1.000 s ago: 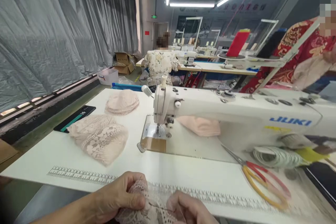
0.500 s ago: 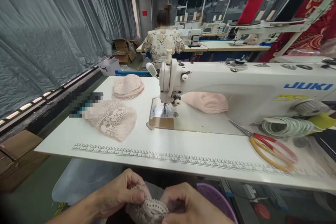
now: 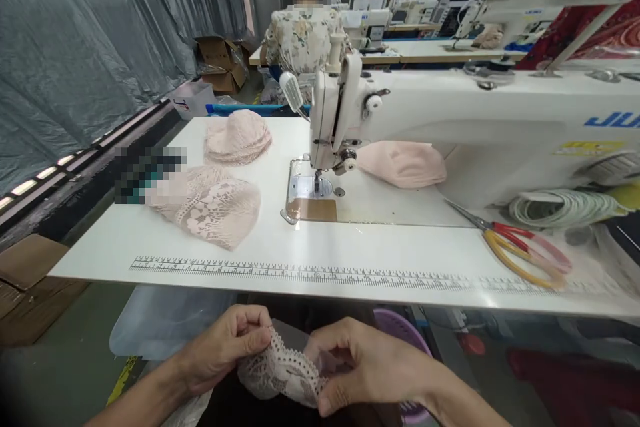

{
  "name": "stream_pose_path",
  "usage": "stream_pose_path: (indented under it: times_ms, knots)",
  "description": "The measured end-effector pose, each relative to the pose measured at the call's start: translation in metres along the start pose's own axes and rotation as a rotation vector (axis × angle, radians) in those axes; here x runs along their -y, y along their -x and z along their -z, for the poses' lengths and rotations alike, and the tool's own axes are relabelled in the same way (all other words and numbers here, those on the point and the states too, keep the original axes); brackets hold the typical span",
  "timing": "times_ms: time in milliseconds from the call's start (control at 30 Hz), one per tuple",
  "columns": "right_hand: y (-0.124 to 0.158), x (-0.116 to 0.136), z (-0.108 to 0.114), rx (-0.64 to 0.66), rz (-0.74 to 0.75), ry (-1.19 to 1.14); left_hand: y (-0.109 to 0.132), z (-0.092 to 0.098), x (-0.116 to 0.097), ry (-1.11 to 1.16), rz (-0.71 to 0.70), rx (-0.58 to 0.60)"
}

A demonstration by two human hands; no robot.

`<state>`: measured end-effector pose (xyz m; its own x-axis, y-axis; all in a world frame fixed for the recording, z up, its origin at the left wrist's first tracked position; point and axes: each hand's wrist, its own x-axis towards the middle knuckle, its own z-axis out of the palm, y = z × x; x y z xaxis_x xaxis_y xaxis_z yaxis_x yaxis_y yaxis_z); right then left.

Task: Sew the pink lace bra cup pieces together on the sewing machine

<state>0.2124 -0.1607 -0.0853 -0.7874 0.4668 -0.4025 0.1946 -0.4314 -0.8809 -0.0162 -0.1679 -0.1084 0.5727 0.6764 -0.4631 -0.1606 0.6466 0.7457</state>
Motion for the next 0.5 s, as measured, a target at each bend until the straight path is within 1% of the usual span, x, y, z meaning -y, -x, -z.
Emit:
stream_pose_path:
  times_ms: [100, 200, 300, 400, 467, 500]
  knots:
    - [0.000, -0.003, 0.002, 0.001, -0.003, 0.052, 0.001, 0.005, 0.002, -0.001, 0.026, 0.020]
    - [0.002, -0.008, 0.005, 0.004, -0.054, 0.032, 0.002, 0.010, 0.005, 0.018, 0.039, 0.028]
    - [0.000, -0.014, 0.006, 0.012, -0.061, -0.006, 0.001, 0.011, 0.008, 0.041, 0.046, 0.048]
    - [-0.003, -0.022, 0.002, 0.018, -0.046, -0.087, -0.001, 0.009, 0.012, 0.053, 0.055, 0.075]
    - [-0.004, -0.029, -0.003, 0.014, -0.047, -0.121, -0.001, 0.009, 0.016, 0.048, 0.059, 0.061]
    - [-0.003, -0.032, -0.005, 0.016, -0.045, -0.098, -0.001, 0.010, 0.018, 0.040, 0.049, 0.044]
